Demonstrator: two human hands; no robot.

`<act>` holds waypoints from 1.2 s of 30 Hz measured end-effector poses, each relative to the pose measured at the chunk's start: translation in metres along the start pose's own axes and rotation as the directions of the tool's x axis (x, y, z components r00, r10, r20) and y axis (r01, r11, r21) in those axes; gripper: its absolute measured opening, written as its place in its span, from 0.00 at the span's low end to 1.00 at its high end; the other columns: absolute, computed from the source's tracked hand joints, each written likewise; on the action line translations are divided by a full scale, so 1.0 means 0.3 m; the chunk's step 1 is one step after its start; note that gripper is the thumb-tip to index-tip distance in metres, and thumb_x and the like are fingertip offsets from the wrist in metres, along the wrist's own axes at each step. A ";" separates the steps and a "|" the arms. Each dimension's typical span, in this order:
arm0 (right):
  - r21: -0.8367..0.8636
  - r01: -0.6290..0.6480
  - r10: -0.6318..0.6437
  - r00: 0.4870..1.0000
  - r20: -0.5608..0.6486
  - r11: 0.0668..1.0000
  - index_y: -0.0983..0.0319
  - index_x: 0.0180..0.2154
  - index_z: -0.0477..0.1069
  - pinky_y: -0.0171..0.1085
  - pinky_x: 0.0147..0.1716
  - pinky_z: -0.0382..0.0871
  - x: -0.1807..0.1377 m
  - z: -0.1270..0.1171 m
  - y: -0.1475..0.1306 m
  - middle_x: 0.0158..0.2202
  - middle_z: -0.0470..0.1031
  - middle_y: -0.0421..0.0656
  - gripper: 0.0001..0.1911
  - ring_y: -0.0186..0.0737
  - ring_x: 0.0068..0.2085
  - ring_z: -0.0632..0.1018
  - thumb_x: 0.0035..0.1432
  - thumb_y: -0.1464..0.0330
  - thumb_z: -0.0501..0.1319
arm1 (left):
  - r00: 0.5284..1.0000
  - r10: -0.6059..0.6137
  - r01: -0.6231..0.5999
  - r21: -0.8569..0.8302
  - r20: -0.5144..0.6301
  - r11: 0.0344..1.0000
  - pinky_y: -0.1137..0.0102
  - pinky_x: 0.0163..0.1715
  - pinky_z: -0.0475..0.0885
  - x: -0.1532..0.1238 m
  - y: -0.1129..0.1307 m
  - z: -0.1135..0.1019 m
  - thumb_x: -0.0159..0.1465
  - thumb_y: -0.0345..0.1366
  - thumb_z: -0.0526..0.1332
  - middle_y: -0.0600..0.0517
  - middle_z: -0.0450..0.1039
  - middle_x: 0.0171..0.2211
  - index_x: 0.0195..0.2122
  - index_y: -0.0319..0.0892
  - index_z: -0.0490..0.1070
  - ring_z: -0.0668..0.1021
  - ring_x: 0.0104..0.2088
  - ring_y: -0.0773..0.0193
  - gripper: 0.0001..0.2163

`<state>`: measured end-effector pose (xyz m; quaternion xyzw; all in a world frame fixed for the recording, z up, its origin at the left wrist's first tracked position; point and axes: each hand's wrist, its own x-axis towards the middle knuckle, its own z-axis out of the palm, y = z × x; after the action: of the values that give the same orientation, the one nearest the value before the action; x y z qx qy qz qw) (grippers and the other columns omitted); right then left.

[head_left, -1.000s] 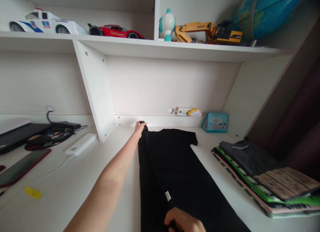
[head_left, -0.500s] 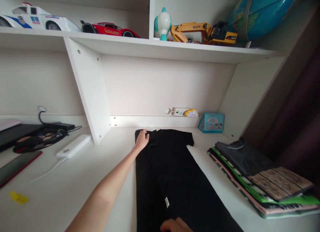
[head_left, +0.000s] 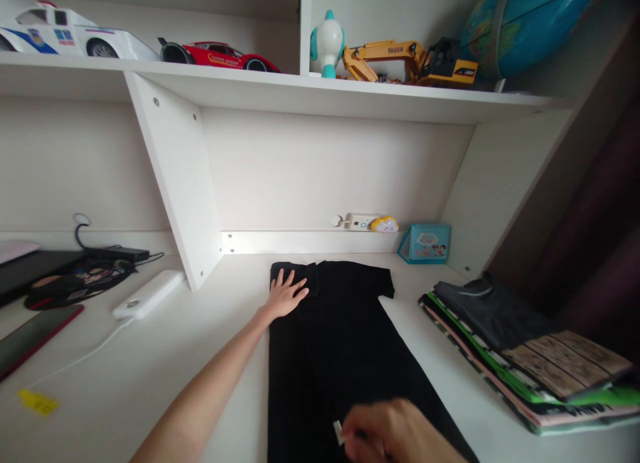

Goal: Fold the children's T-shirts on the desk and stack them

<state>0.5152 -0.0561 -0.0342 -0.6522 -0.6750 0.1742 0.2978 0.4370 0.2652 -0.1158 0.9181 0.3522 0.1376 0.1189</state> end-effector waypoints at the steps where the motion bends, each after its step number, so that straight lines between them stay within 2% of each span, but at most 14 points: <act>1: -0.038 -0.039 0.040 0.999 0.011 0.998 0.55 0.26 0.73 0.29 0.19 0.57 0.073 -0.036 0.010 0.17 0.71 0.35 0.11 0.31 0.19 0.72 0.56 0.66 0.54 | 0.999 0.003 -0.003 -0.006 -0.051 1.000 0.51 0.56 0.44 -0.003 -0.003 0.004 0.63 0.54 0.41 0.54 0.40 0.64 0.59 0.55 0.52 0.37 0.62 0.48 0.24; 3: -0.132 -0.142 0.144 0.990 0.006 0.981 0.59 0.27 0.73 0.29 0.25 0.60 0.245 -0.087 0.051 0.22 0.73 0.38 0.13 0.31 0.25 0.74 0.58 0.68 0.52 | 0.986 -0.055 0.050 -0.033 -0.160 0.998 0.54 0.57 0.47 0.000 -0.012 0.013 0.65 0.48 0.41 0.50 0.37 0.64 0.62 0.48 0.47 0.38 0.62 0.50 0.24; 5: -0.140 -0.290 0.289 0.957 -0.030 0.947 0.62 0.31 0.73 0.30 0.32 0.63 0.428 -0.101 0.112 0.27 0.74 0.40 0.09 0.33 0.32 0.75 0.56 0.71 0.55 | 0.969 -0.151 0.143 -0.054 -0.198 0.988 0.58 0.58 0.49 0.010 -0.026 0.021 0.66 0.41 0.41 0.44 0.38 0.64 0.62 0.38 0.43 0.41 0.62 0.52 0.25; 8: -0.114 -0.404 0.402 0.915 -0.041 0.908 0.66 0.37 0.70 0.35 0.37 0.67 0.654 -0.060 0.208 0.34 0.72 0.43 0.10 0.34 0.36 0.74 0.59 0.67 0.54 | 0.966 -0.199 0.197 -0.033 -0.165 0.980 0.62 0.59 0.49 0.027 -0.044 0.029 0.65 0.34 0.41 0.39 0.44 0.62 0.61 0.28 0.43 0.45 0.62 0.55 0.25; 12: -0.066 -0.538 0.534 0.843 -0.071 0.840 0.65 0.47 0.64 0.42 0.40 0.69 0.802 0.038 0.279 0.45 0.68 0.45 0.17 0.37 0.42 0.72 0.59 0.62 0.55 | 0.973 -0.175 0.177 0.000 -0.154 0.984 0.62 0.59 0.49 0.034 -0.054 0.033 0.63 0.32 0.42 0.40 0.45 0.62 0.61 0.29 0.45 0.45 0.62 0.56 0.24; 16: -0.036 -0.610 0.605 0.791 -0.091 0.792 0.64 0.48 0.64 0.42 0.40 0.68 0.857 0.100 0.297 0.46 0.67 0.45 0.17 0.38 0.43 0.72 0.59 0.63 0.55 | 0.977 -0.158 0.165 0.036 -0.140 0.986 0.61 0.59 0.47 0.033 -0.055 0.035 0.63 0.33 0.42 0.39 0.42 0.62 0.60 0.27 0.48 0.43 0.62 0.55 0.24; 20: -0.038 -0.602 0.592 0.793 -0.143 0.798 0.64 0.47 0.64 0.42 0.40 0.68 0.878 0.117 0.309 0.46 0.67 0.45 0.17 0.38 0.43 0.72 0.59 0.63 0.55 | 0.975 -0.173 0.183 0.066 -0.140 0.981 0.60 0.59 0.46 0.037 -0.054 0.038 0.63 0.34 0.42 0.41 0.39 0.63 0.60 0.29 0.47 0.40 0.62 0.53 0.25; 24: -0.097 -0.583 0.556 0.804 -0.210 0.806 0.64 0.49 0.62 0.42 0.40 0.69 0.854 0.127 0.308 0.45 0.67 0.45 0.18 0.38 0.42 0.72 0.59 0.63 0.55 | 0.974 -0.194 0.206 0.098 -0.119 0.974 0.58 0.59 0.44 0.041 -0.051 0.042 0.64 0.42 0.41 0.39 0.46 0.61 0.61 0.29 0.46 0.42 0.62 0.52 0.28; 27: -0.181 -0.533 0.485 0.837 -0.252 0.826 0.67 0.56 0.53 0.43 0.42 0.66 0.830 0.135 0.287 0.48 0.66 0.53 0.23 0.43 0.46 0.71 0.61 0.69 0.52 | 0.978 -0.187 0.198 0.122 -0.093 0.973 0.54 0.58 0.41 0.039 -0.048 0.040 0.64 0.48 0.41 0.42 0.51 0.60 0.61 0.36 0.50 0.43 0.62 0.49 0.28; 29: -0.245 -0.456 0.396 0.882 -0.257 0.856 0.68 0.59 0.45 0.44 0.47 0.62 0.816 0.141 0.271 0.52 0.61 0.59 0.25 0.47 0.52 0.66 0.61 0.73 0.47 | 0.972 -0.224 0.232 0.114 -0.073 0.966 0.51 0.57 0.43 0.036 -0.044 0.035 0.64 0.49 0.40 0.44 0.48 0.61 0.61 0.41 0.51 0.45 0.62 0.47 0.27; 30: -0.276 -0.399 0.340 0.910 -0.237 0.874 0.66 0.60 0.45 0.44 0.50 0.58 0.808 0.145 0.264 0.55 0.59 0.58 0.25 0.47 0.55 0.62 0.61 0.74 0.46 | 0.966 -0.250 0.256 0.112 -0.068 0.960 0.51 0.56 0.45 0.035 -0.041 0.032 0.64 0.49 0.39 0.44 0.47 0.62 0.61 0.43 0.51 0.46 0.61 0.45 0.27; 33: -0.343 -0.206 0.188 0.978 -0.085 0.916 0.60 0.56 0.55 0.45 0.55 0.51 0.775 0.157 0.259 0.57 0.58 0.49 0.21 0.43 0.58 0.58 0.61 0.69 0.48 | 0.958 -0.280 0.287 0.133 -0.068 0.949 0.50 0.55 0.48 0.030 -0.034 0.025 0.64 0.48 0.39 0.44 0.44 0.63 0.61 0.45 0.51 0.47 0.61 0.44 0.26; 36: -0.378 -0.106 0.124 0.992 0.025 0.920 0.61 0.56 0.57 0.51 0.55 0.49 0.727 0.162 0.266 0.59 0.56 0.48 0.21 0.46 0.60 0.55 0.62 0.64 0.47 | 0.959 -0.275 0.281 0.140 -0.064 0.949 0.50 0.55 0.47 0.029 -0.032 0.023 0.64 0.47 0.38 0.45 0.43 0.63 0.61 0.45 0.51 0.47 0.61 0.45 0.25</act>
<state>0.5525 0.1730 -0.0829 -0.7311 -0.6635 0.0747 0.1401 0.4396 0.2773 -0.1238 0.8623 0.4898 0.1131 0.0612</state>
